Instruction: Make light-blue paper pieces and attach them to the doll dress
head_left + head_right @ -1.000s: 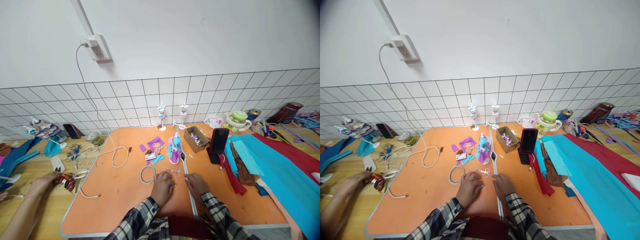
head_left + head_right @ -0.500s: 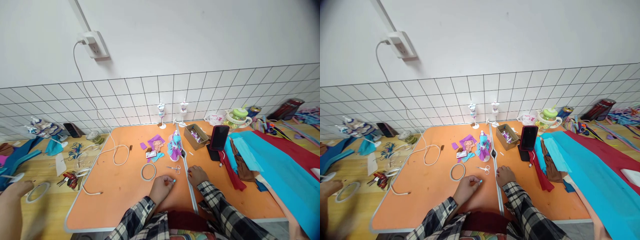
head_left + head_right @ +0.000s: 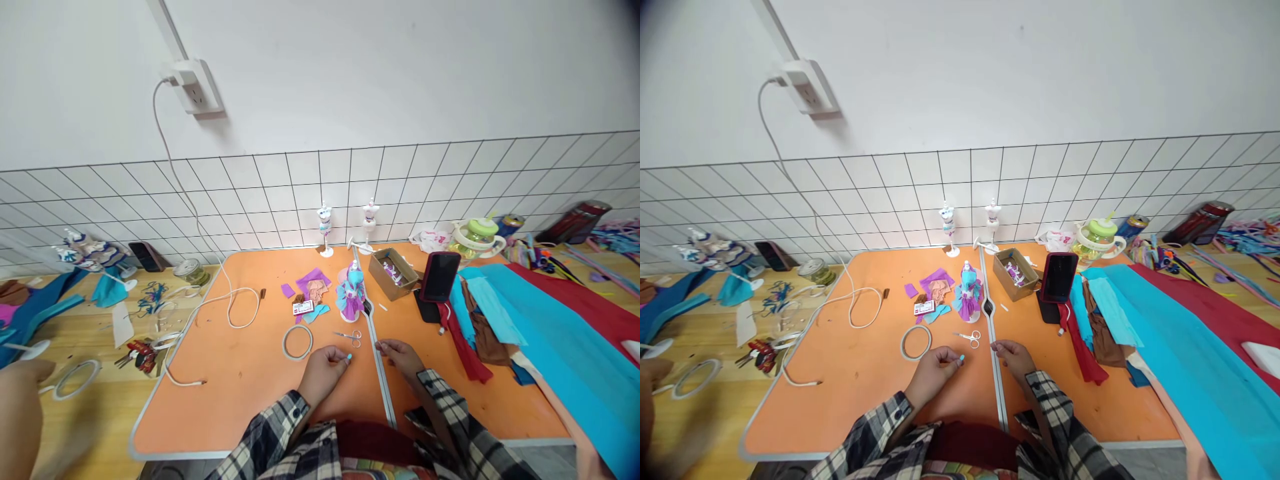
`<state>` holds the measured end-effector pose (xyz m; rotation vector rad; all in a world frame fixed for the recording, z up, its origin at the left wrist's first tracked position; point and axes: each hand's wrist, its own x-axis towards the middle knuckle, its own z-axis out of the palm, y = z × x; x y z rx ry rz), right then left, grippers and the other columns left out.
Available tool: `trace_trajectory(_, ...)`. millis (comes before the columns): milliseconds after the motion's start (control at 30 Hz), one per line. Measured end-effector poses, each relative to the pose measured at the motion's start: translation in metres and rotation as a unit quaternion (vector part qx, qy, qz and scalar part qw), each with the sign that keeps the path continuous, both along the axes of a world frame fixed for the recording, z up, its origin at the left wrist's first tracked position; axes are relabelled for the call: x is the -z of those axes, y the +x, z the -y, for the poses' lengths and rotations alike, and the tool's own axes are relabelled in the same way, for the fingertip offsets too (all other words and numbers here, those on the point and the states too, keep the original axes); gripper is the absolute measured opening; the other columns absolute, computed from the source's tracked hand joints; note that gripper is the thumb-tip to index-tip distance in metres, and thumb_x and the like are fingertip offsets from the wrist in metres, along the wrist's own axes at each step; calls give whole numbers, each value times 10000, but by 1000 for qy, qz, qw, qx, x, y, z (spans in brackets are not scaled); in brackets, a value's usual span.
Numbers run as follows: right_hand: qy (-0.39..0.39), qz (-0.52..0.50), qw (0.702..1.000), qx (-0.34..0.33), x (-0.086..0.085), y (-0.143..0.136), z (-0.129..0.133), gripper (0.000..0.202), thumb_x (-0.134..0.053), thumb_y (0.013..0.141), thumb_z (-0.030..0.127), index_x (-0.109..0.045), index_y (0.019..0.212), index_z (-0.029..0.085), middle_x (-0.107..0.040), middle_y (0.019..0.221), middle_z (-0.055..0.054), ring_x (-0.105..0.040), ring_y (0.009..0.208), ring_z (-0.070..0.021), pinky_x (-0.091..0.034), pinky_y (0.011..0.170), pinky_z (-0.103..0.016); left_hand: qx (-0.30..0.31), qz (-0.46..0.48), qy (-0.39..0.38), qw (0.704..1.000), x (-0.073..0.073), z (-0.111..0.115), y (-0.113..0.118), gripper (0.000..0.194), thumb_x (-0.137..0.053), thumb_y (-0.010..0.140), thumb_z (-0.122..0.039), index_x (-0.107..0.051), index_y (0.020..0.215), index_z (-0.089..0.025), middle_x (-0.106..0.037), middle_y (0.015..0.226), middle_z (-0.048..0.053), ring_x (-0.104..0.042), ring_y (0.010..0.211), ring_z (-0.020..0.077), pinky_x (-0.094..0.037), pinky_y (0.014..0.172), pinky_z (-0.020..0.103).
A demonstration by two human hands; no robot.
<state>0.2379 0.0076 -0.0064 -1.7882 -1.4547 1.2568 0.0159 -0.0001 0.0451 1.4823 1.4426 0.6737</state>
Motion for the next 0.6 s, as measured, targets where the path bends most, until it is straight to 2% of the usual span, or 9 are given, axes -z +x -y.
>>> trace_trajectory(67,-8,-60,998,16,-13,-3,8,426,-378,848,442,-653,975,143,-682,1020,-125,-646,899,-210,-526,710,-323,-1,9,-6,1000,-4,-2,2,151,-573,754,-270,-658,718,-149,-727,714,50,-648,652,171,-482,622,254)
trace_trajectory(133,-10,-121,992,30,-34,-10,15,447,-402,837,502,-666,949,158,-677,1040,-114,-650,866,-190,-538,662,-296,-2,15,-3,1000,-13,-4,4,152,-566,761,-264,-658,721,-149,-726,709,46,-646,644,164,-482,625,252)
trace_trajectory(200,-55,-239,967,61,-60,-19,18,413,-587,739,541,-681,873,162,-681,974,-107,-633,736,-173,-524,537,-266,-2,17,8,1000,-25,-5,6,146,-571,764,-260,-665,727,-154,-725,724,40,-651,671,162,-486,658,252)
trace_trajectory(300,-72,-269,960,43,-96,-35,18,376,-699,664,511,-664,780,155,-662,833,-56,-567,582,-107,-492,437,-209,2,8,38,999,-47,-4,10,129,-571,766,-232,-680,738,-170,-728,756,28,-660,717,158,-488,701,250)
trace_trajectory(367,-65,-272,960,32,-111,-45,17,377,-710,649,503,-652,773,152,-643,786,-35,-544,556,-96,-490,408,-198,8,-3,56,998,-60,-3,12,132,-565,772,-220,-687,741,-179,-731,759,20,-663,717,153,-489,697,244)
trace_trajectory(467,-32,-256,965,40,-115,-57,17,355,-683,671,493,-623,762,155,-616,744,-16,-530,547,-95,-490,387,-194,8,-15,65,998,-71,-2,14,143,-558,783,-228,-691,752,-186,-729,744,11,-662,695,148,-486,661,235)
trace_trajectory(600,-1,-206,977,53,-106,-63,20,313,-627,721,471,-601,757,162,-578,668,2,-529,546,-105,-503,401,-203,-5,-26,56,998,-77,-1,15,137,-571,775,-237,-692,747,-182,-728,734,11,-656,670,149,-478,624,232)
